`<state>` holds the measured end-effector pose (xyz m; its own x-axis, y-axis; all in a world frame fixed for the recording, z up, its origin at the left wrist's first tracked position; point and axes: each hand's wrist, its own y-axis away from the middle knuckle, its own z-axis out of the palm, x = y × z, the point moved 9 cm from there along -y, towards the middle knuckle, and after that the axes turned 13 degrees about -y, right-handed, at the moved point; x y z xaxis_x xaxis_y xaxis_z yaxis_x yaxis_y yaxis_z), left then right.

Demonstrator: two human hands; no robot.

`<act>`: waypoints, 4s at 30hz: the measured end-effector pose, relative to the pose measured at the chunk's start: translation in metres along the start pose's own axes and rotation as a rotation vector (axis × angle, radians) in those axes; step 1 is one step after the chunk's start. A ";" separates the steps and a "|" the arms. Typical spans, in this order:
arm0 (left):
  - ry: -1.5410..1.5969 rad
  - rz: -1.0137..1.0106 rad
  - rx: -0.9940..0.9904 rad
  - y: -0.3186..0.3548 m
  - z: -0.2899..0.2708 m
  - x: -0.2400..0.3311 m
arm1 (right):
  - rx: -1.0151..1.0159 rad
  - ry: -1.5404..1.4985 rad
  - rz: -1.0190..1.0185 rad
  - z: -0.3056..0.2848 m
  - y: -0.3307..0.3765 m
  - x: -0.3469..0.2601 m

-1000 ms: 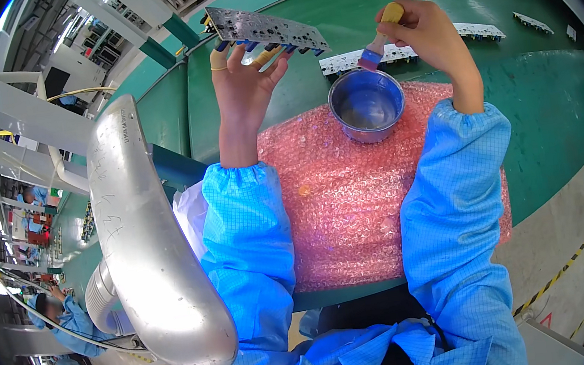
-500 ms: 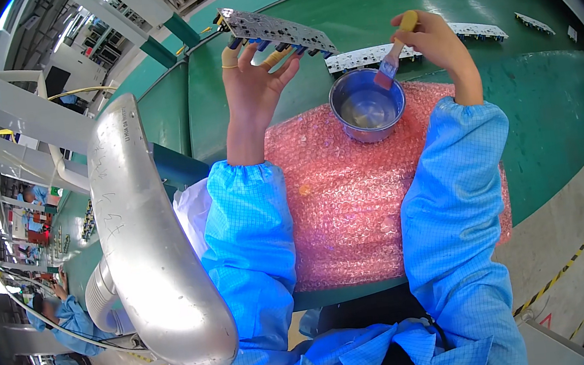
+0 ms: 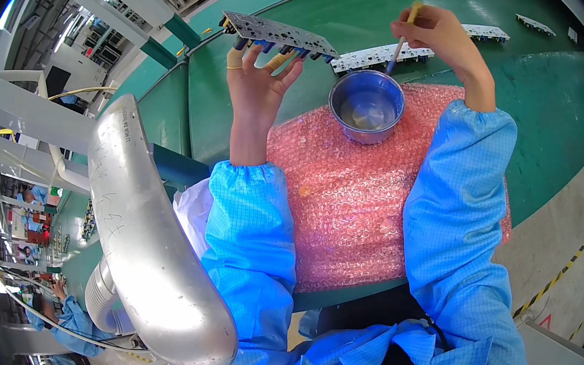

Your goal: Clean the surfaces of multiple small circuit boards using a brush and a liquid solution.

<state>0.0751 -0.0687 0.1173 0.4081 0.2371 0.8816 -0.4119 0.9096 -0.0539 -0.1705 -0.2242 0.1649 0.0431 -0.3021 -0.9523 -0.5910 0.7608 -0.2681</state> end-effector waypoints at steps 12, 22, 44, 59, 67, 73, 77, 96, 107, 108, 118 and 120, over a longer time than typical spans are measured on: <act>0.162 0.014 -0.075 0.003 0.012 0.002 | 0.095 -0.017 0.149 -0.028 -0.003 0.040; 0.275 -0.018 -0.147 0.005 0.023 -0.007 | 0.262 -0.436 -0.236 -0.013 0.005 -0.037; 0.180 0.082 -0.330 0.015 0.056 -0.009 | 0.029 -0.663 -0.230 0.072 0.006 -0.053; 0.195 0.164 -0.336 0.018 0.057 0.003 | 0.159 -0.555 -0.288 0.016 0.008 -0.051; 0.227 0.170 -0.311 0.018 0.048 0.012 | 0.446 -0.209 -0.167 -0.047 0.011 -0.020; 0.268 0.148 -0.304 0.019 0.051 0.010 | 0.341 -0.382 -0.237 -0.032 0.013 -0.035; 0.291 0.185 -0.334 0.022 0.053 0.017 | 0.349 -0.298 -0.204 -0.038 0.006 -0.024; 0.105 0.115 -0.372 0.030 0.082 -0.011 | 0.125 -0.926 -0.169 0.066 0.010 -0.062; 0.236 0.113 -0.448 0.031 0.078 0.000 | 0.253 -0.487 -0.256 0.001 0.006 -0.040; 0.237 0.112 -0.451 0.031 0.079 0.000 | 0.256 -0.486 -0.257 -0.012 0.006 -0.034; 0.283 0.119 -0.334 0.028 0.068 0.008 | 0.316 -0.511 -0.342 -0.036 0.016 -0.043; 0.281 0.118 -0.355 0.028 0.070 0.007 | 0.353 -0.477 -0.258 -0.033 0.012 -0.034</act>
<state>0.0098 -0.0652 0.1548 0.6004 0.3848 0.7011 -0.1850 0.9197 -0.3463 -0.2061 -0.2237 0.1989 0.5493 -0.2739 -0.7895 -0.2172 0.8655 -0.4514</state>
